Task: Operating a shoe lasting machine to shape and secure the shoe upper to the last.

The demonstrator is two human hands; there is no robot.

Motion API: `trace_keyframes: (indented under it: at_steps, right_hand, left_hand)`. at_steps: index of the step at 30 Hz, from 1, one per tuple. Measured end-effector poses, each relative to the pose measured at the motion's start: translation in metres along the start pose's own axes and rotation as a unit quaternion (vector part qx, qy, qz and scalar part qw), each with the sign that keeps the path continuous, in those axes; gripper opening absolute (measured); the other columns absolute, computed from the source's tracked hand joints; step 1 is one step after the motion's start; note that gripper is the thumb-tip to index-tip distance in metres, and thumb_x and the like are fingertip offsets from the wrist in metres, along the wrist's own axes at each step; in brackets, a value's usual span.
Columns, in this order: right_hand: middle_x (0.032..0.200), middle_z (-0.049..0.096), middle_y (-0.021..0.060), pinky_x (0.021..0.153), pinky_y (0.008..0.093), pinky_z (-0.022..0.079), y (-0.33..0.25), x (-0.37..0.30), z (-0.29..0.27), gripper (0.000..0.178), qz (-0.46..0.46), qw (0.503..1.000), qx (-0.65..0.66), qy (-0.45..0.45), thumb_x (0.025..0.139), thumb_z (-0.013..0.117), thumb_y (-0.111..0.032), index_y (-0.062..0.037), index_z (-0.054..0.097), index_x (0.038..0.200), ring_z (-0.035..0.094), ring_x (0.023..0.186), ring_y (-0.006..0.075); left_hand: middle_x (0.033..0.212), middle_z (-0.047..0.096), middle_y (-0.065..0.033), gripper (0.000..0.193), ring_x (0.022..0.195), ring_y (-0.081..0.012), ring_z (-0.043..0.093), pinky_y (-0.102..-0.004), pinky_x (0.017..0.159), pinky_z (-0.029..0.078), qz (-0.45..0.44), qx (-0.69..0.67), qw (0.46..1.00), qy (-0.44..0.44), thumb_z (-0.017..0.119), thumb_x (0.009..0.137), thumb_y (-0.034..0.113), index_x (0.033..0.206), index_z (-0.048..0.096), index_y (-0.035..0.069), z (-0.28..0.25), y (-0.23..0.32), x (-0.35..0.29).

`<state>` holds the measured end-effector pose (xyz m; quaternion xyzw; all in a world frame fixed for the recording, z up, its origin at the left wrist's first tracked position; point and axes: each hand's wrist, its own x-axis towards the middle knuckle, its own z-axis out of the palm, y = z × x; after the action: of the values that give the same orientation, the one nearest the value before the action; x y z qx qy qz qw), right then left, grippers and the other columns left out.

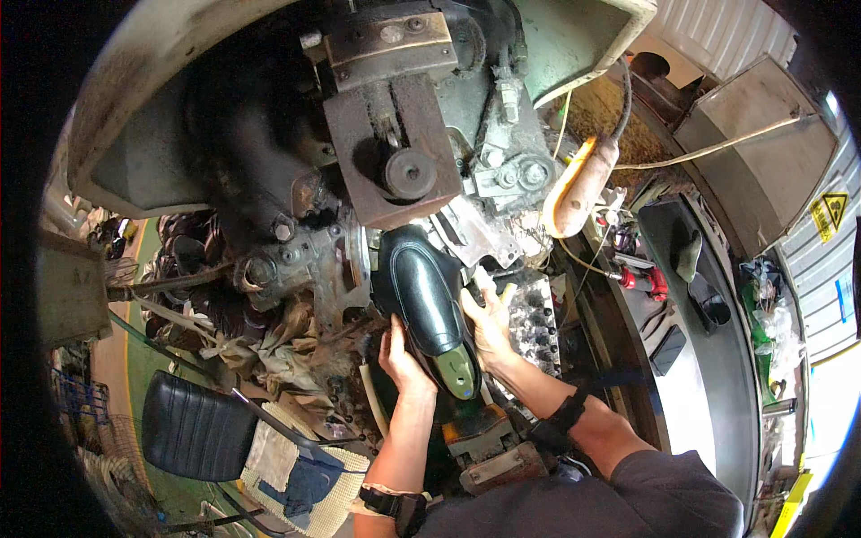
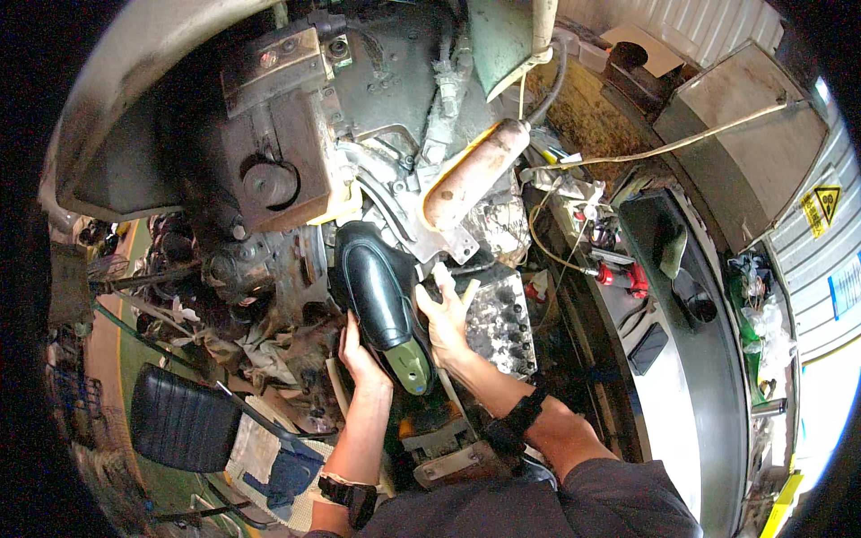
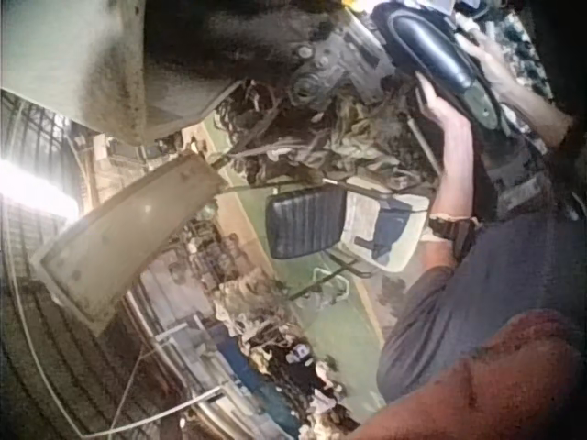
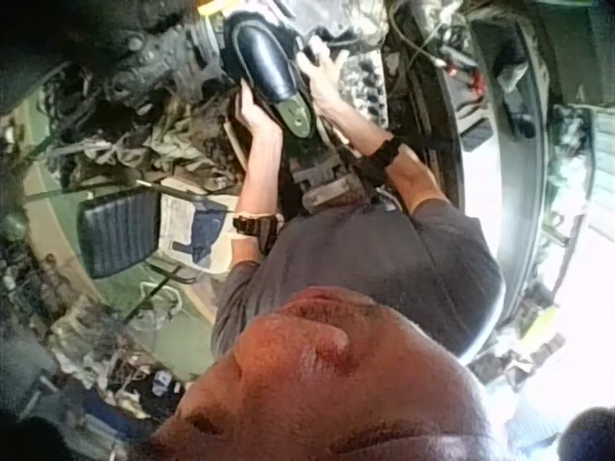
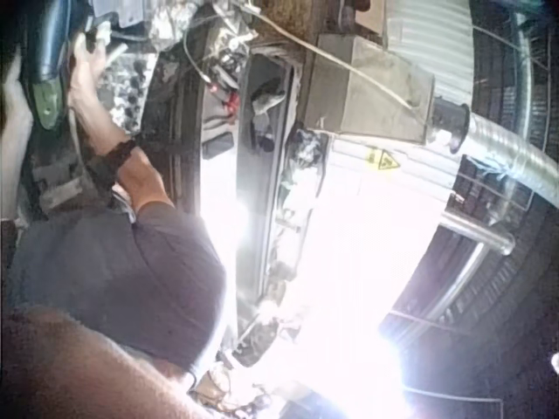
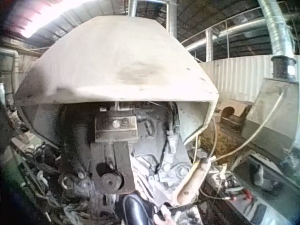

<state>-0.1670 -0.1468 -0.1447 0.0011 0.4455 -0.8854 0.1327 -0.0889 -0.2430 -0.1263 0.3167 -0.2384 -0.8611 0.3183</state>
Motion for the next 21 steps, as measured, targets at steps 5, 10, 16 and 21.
trace_keyframes:
  at_steps: [5, 10, 16, 21]
  right_hand:
    - [0.16, 0.032, 0.0137, 0.122, 0.0342, 0.002, 0.003, -0.003, 0.003, 0.08, -0.002, 1.0, 0.017, 0.007, 0.09, 0.074, -0.02, 0.0022, 0.029, 0.154, 0.02, 0.15, 0.0204]
    - [0.158, 0.034, 0.0121, 0.121, 0.0314, 0.005, 0.003, 0.0, 0.0, 0.073, 0.049, 0.998, -0.028, 0.019, 0.092, 0.072, -0.023, 0.0022, 0.037, 0.15, 0.024, 0.147, 0.0198]
    - [0.138, 0.054, 0.0088, 0.104, 0.0293, 0.042, -0.02, -0.011, 0.013, 0.054, 0.15, 0.986, 0.075, 0.009, 0.096, 0.068, -0.02, 0.0014, 0.049, 0.141, 0.052, 0.123, 0.0171]
    - [0.134, 0.056, 0.0087, 0.103, 0.0291, 0.044, -0.031, -0.021, 0.019, 0.051, 0.144, 0.985, 0.088, 0.025, 0.096, 0.068, -0.02, 0.0021, 0.051, 0.139, 0.052, 0.123, 0.0154]
  left_hand:
    - [0.105, 0.067, -0.0094, 0.025, 0.093, -0.0202, 0.066, -0.0361, 0.082, 0.054, -0.005, 0.005, 1.0, 0.008, 0.062, 0.1, 0.023, 0.106, 0.065, -0.001, 0.002, 0.004, 0.0]
    - [0.112, 0.068, -0.0104, 0.033, 0.099, -0.022, 0.066, -0.0372, 0.087, 0.054, -0.053, -0.03, 0.998, -0.017, 0.059, 0.101, 0.027, 0.118, 0.063, -0.001, 0.002, 0.007, -0.001]
    - [0.121, 0.067, -0.0092, 0.047, 0.106, -0.0248, 0.066, -0.0411, 0.095, 0.052, -0.149, -0.07, 0.983, -0.077, 0.05, 0.103, 0.042, 0.127, 0.061, 0.003, 0.011, 0.015, -0.012]
    - [0.126, 0.066, -0.0082, 0.046, 0.11, -0.0265, 0.064, -0.0415, 0.098, 0.05, -0.161, -0.053, 0.984, -0.063, 0.045, 0.104, 0.042, 0.129, 0.061, 0.008, 0.014, 0.018, -0.016]
